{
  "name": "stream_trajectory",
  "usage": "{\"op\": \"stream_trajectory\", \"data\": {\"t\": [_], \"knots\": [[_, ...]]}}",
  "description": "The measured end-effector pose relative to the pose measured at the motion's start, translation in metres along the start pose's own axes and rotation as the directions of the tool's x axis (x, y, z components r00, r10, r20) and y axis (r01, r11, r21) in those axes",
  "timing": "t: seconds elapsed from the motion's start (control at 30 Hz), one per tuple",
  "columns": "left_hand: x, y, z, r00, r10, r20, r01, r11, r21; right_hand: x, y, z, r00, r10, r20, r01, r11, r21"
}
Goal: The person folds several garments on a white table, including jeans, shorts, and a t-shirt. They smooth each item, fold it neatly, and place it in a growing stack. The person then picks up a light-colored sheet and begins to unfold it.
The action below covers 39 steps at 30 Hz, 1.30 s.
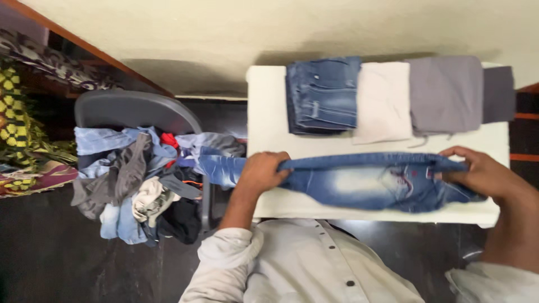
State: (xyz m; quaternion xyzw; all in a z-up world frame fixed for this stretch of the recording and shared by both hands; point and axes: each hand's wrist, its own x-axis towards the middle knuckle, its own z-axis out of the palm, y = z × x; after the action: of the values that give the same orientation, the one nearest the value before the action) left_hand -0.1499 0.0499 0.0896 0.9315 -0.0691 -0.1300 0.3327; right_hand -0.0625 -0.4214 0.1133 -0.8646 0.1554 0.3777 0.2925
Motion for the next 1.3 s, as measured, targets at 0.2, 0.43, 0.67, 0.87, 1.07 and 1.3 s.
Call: {"op": "stream_trajectory", "data": {"t": [0.2,0.43,0.67,0.87,1.07,1.3], "knots": [[0.005,0.052,0.022,0.843,0.354,-0.406,-0.286,0.933,0.220,0.018,0.072,-0.018,0.845,-0.263,-0.465,0.344,0.934,0.096],[-0.005,0.085,0.041,0.717,0.514,-0.471,-0.353,0.850,0.390,0.011,0.133,-0.057,0.193,-0.668,-0.718,0.673,0.623,-0.399],[-0.024,0.043,0.115,0.969,0.223,-0.107,-0.169,0.914,0.369,0.028,0.181,-0.026,0.759,-0.359,-0.543,0.127,0.900,-0.417],[-0.041,0.020,0.134,0.989,0.086,-0.116,-0.041,0.938,0.344,0.043,0.178,0.046,0.828,-0.390,-0.402,-0.016,0.700,-0.714],[-0.024,0.030,0.101,0.914,0.328,-0.240,-0.278,0.935,0.220,0.045,0.141,0.056,0.750,-0.494,-0.440,0.068,0.719,-0.692],[-0.016,0.029,0.066,0.981,0.192,-0.032,-0.176,0.945,0.276,0.057,0.116,0.024,0.791,-0.392,-0.470,-0.075,0.700,-0.710]]}}
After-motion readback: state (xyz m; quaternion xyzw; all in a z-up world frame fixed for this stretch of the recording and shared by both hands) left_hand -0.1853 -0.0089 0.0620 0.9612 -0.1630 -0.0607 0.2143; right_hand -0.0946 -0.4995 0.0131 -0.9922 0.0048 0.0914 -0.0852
